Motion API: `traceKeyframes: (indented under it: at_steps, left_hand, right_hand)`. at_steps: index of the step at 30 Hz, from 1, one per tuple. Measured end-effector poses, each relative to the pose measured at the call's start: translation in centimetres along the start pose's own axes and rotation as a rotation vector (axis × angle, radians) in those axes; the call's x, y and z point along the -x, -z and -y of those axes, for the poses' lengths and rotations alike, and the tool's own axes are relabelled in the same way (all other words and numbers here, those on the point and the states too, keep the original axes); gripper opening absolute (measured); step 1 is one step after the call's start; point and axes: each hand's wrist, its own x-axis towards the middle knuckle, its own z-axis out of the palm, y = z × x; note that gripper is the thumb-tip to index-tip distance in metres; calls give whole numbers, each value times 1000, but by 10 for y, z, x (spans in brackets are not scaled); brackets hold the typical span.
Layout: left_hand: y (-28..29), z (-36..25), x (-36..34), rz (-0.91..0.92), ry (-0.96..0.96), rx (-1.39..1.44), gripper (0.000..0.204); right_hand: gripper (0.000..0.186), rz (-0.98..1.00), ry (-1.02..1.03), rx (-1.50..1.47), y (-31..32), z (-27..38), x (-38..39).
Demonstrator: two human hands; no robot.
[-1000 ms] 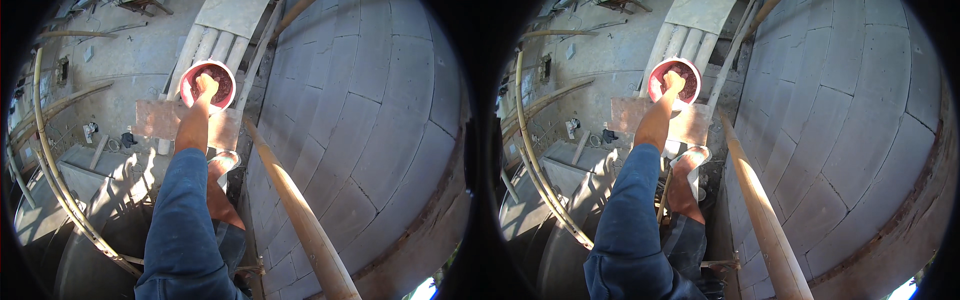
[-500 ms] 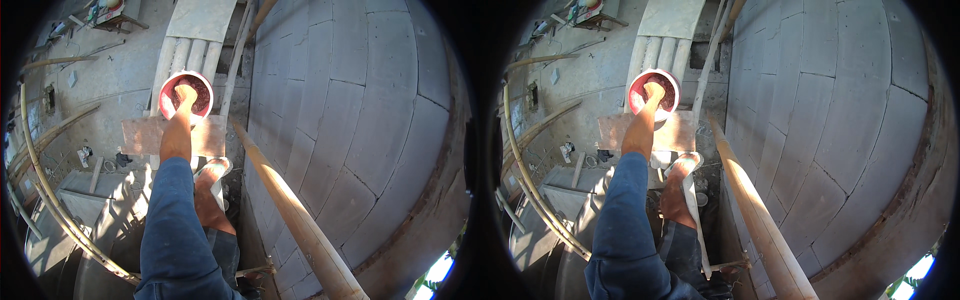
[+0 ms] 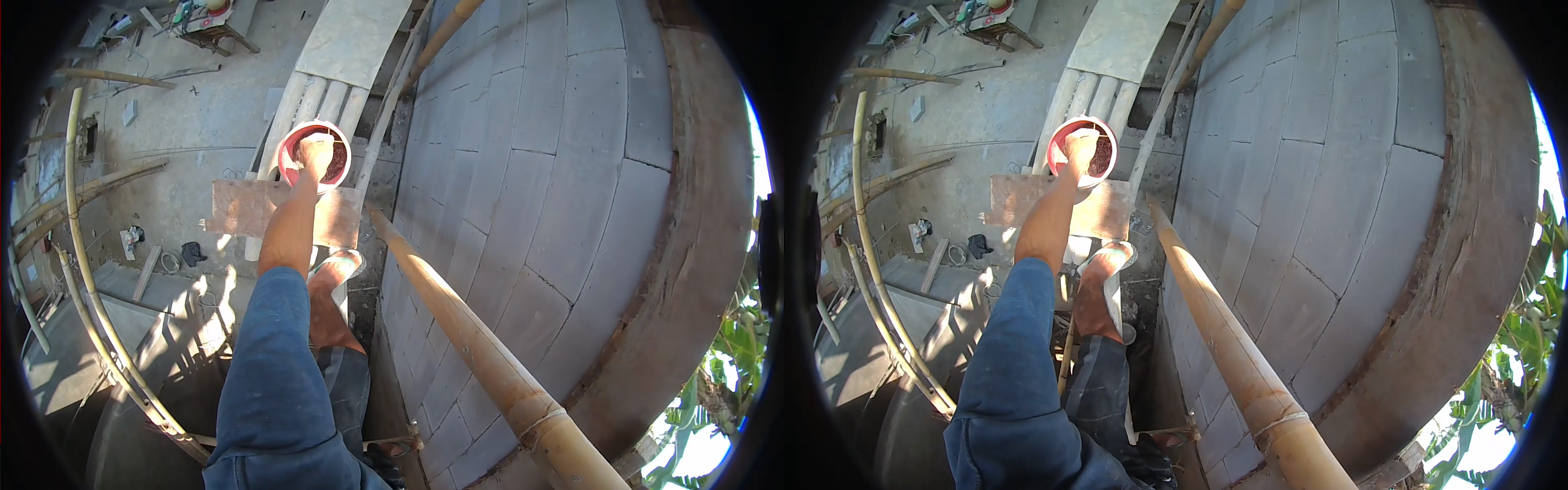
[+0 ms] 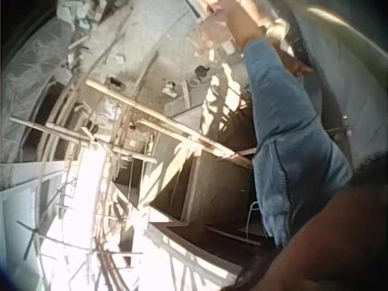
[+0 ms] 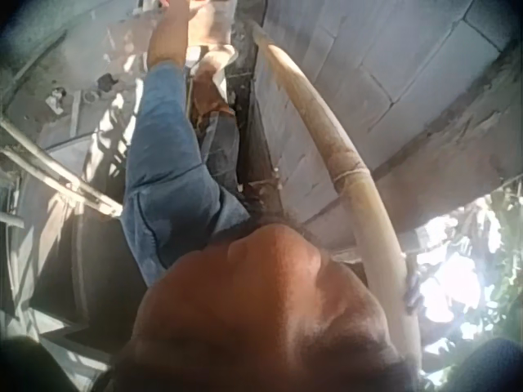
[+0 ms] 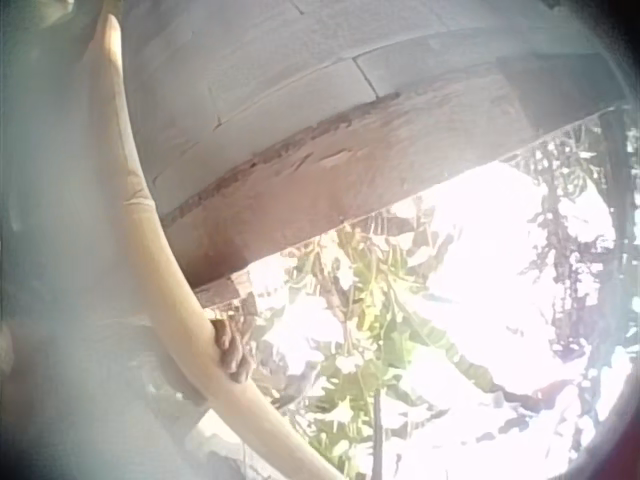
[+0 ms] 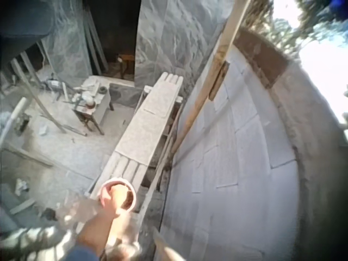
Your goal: The person holds and aligns a curved concrete piece against the edge of a balcony. Using a hammer, they drive several nails into a wooden support frame to secure the molding in place.
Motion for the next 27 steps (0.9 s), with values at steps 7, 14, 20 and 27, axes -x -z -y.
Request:
traceKeyframes:
  at_steps: [7, 14, 20, 27]
  left_hand:
    - [70, -98, 80, 243, 349, 621, 16]
    - [166, -192, 209, 424, 412, 1210, 21]
    - [232, -298, 313, 478, 281, 1201, 25]
    - [283, -401, 390, 428, -16, 1235, 27]
  right_hand:
    - [89, 101, 34, -79, 2, 42, -3]
    - [75, 373, 123, -194, -6, 72, -2]
    - [61, 410, 40, -228, -7, 90, -4]
    - [59, 322, -165, -252, -9, 106, -9]
